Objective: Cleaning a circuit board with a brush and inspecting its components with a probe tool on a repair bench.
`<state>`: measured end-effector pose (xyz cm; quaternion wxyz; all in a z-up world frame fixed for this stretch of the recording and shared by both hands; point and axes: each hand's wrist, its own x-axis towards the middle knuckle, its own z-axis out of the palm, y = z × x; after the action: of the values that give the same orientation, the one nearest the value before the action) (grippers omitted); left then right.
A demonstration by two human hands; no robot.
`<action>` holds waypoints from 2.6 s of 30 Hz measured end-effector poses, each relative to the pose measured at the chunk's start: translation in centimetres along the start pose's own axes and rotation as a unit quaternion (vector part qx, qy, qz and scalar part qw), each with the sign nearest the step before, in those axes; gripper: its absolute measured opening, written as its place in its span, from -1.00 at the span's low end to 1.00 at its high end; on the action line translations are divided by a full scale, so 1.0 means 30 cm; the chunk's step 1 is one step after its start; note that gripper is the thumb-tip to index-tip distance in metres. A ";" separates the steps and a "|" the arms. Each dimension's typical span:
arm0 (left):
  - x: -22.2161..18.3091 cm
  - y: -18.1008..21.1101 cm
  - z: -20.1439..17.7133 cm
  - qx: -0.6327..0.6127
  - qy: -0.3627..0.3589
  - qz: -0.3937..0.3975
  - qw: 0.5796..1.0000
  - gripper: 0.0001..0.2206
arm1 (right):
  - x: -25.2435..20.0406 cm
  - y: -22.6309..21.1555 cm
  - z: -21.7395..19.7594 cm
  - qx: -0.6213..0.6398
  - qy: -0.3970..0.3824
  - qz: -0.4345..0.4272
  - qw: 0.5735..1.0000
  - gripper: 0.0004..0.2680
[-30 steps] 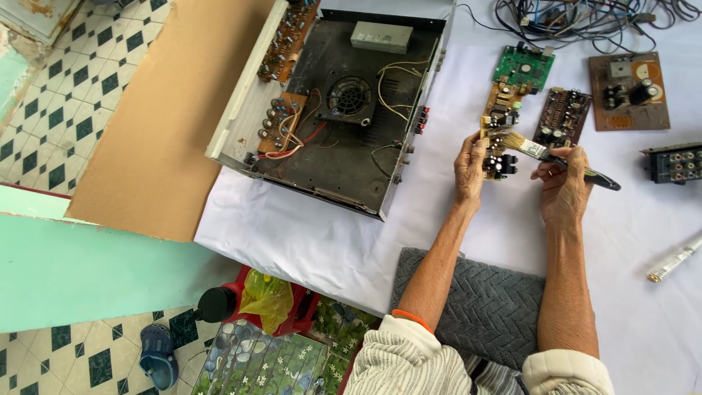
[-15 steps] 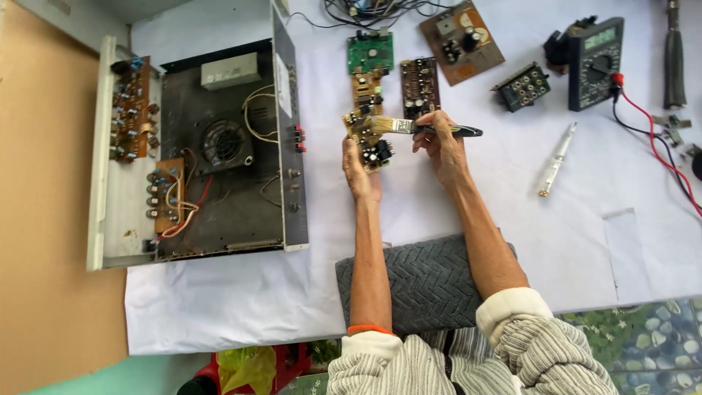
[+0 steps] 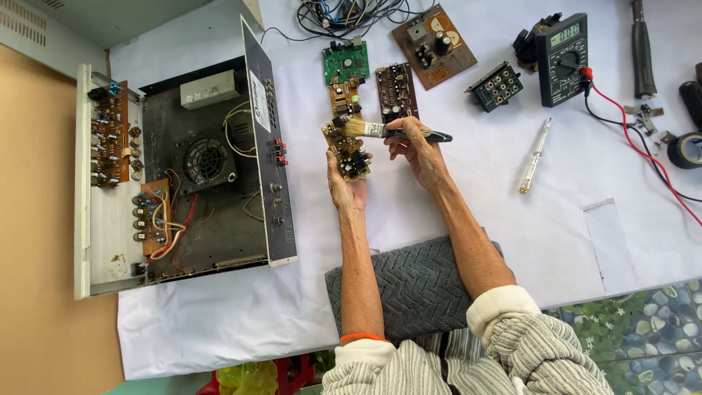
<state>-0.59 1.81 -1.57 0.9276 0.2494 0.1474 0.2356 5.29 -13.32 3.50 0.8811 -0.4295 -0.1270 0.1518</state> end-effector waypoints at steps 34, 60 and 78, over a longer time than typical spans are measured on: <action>-0.119 0.018 0.167 0.245 -0.150 0.036 0.957 -0.65 | -0.006 -0.036 0.038 -0.047 0.049 -0.075 0.995 -0.73; -0.161 0.043 0.235 0.376 -0.212 0.075 0.899 -0.46 | -0.013 -0.033 0.056 -0.079 0.067 -0.056 0.993 -0.73; -0.178 0.033 0.259 0.370 -0.159 0.117 0.908 -0.70 | -0.028 -0.049 0.070 -0.132 0.046 -0.023 0.990 -0.76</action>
<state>-2.43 -3.21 6.25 0.7459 0.6242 0.0438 0.2283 4.00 -12.99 5.84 0.8249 -0.5454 -0.1153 0.0935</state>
